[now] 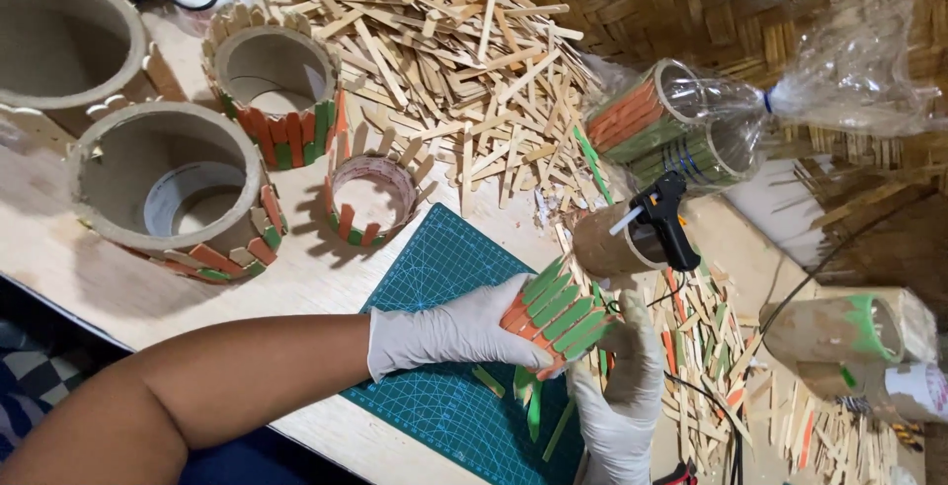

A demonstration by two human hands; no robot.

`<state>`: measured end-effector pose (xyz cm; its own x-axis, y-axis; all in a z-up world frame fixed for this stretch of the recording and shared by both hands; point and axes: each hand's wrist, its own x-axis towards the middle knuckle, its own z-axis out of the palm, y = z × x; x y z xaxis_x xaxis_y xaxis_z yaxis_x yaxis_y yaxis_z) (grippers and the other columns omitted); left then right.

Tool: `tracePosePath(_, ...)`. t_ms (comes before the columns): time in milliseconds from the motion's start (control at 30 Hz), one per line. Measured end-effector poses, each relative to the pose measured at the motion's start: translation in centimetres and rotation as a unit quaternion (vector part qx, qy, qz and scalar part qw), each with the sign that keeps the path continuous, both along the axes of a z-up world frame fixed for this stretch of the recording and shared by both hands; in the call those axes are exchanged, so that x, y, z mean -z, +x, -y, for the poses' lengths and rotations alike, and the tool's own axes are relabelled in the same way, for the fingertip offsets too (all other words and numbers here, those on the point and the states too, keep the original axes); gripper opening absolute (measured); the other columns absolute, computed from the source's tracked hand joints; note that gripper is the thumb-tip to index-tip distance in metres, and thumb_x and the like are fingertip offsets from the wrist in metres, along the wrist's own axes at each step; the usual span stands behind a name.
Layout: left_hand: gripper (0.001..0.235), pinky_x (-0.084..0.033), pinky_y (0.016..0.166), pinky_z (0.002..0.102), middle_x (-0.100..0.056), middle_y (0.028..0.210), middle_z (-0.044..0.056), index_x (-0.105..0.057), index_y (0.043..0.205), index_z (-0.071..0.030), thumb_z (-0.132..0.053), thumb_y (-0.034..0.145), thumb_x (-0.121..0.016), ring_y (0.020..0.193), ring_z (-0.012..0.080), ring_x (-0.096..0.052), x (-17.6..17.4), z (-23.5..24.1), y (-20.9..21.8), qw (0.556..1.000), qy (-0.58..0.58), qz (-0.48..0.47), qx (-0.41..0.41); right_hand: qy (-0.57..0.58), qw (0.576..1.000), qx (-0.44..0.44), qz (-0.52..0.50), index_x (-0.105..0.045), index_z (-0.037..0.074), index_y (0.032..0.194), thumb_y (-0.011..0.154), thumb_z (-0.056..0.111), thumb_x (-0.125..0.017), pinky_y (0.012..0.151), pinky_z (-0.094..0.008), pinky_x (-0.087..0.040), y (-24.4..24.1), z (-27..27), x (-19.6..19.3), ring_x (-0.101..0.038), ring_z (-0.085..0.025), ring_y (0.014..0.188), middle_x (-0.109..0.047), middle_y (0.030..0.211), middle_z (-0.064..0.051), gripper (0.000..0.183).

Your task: Assembling decorative containers by gluing colored popsicle sticks onto cylindrical bases using a hot glue gun.

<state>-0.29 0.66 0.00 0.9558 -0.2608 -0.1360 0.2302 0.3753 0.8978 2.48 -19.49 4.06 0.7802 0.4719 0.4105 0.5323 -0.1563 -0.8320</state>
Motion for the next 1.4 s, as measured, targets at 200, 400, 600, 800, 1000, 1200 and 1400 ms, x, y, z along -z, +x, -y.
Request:
tracePosePath(200,0.086,-0.056,0.095,0.033,-0.068,0.122,0.007,-0.046,0.132,-0.015,-0.041,0.057,-0.08,0.109,0.0166,-0.065,-1.6,-0.9,-0.5,0.997,0.076,0.002,0.02,0.082,0.99,0.067,-0.092,-0.038,0.006,0.155,0.088,0.006,-0.064,0.112,-0.04,-0.047,0.6,1.2,2.1,-0.053,-0.027,0.138,-0.052,0.152,-0.018,0.072)
tracePosePath(400,0.086,-0.054,0.102,0.035,-0.064,0.129,0.011,-0.044,0.14,-0.01,-0.021,0.063,-0.081,0.119,0.0194,-0.063,-2.6,-0.5,-0.5,0.999,-0.011,-0.029,0.007,0.064,0.989,0.077,-0.109,-0.051,0.001,0.14,0.092,0.026,-0.065,0.115,-0.038,-0.046,0.4,0.2,1.0,-0.059,-0.025,0.131,-0.06,0.141,-0.015,0.056)
tracePosePath(600,0.083,-0.053,0.099,0.033,-0.066,0.125,0.01,-0.042,0.139,-0.006,-0.026,0.068,-0.081,0.113,0.0172,-0.063,-1.2,0.0,-0.5,0.996,0.07,0.048,-0.003,-0.029,0.996,0.073,-0.049,-0.061,0.007,0.131,0.097,0.024,-0.061,0.12,-0.037,-0.039,0.3,1.1,1.9,-0.055,-0.022,0.133,-0.06,0.135,-0.011,0.038)
tracePosePath(800,0.092,-0.057,0.096,0.037,-0.069,0.121,0.012,-0.047,0.147,-0.006,-0.014,0.067,-0.092,0.11,0.0169,-0.065,1.5,0.8,-0.5,0.997,-0.014,0.069,-0.03,0.044,0.988,0.099,-0.112,-0.069,0.006,0.129,0.086,0.011,-0.074,0.099,-0.032,-0.05,0.2,0.5,1.8,-0.055,-0.016,0.111,-0.053,0.136,-0.01,0.044)
tracePosePath(1000,0.094,-0.06,0.094,0.039,-0.068,0.123,0.017,-0.045,0.148,-0.005,-0.011,0.068,-0.092,0.112,0.0217,-0.066,0.7,-0.2,0.2,0.997,-0.018,0.073,-0.015,0.058,0.988,0.113,-0.084,-0.069,-0.002,0.122,0.084,0.002,-0.077,0.075,-0.033,-0.061,0.2,0.4,2.3,-0.067,-0.024,0.105,-0.056,0.127,-0.017,0.04)
tracePosePath(1200,0.088,-0.06,0.091,0.037,-0.07,0.118,0.014,-0.049,0.144,-0.005,-0.009,0.067,-0.091,0.107,0.0185,-0.067,1.2,0.3,0.0,0.995,0.029,0.083,-0.036,0.097,0.987,0.127,-0.035,-0.07,-0.002,0.123,0.083,0.004,-0.078,0.064,-0.032,-0.062,0.2,-0.4,1.5,-0.068,-0.024,0.094,-0.058,0.115,-0.016,0.041)
tracePosePath(1400,0.096,-0.059,0.09,0.04,-0.071,0.116,0.015,-0.047,0.143,-0.003,-0.017,0.061,-0.096,0.102,0.0187,-0.068,3.9,0.5,0.1,0.992,0.06,0.096,-0.055,0.084,0.989,0.116,0.041,-0.07,-0.003,0.124,0.083,0.006,-0.081,0.05,-0.032,-0.063,0.2,-0.8,1.0,-0.07,-0.024,0.08,-0.059,0.1,-0.016,0.044)
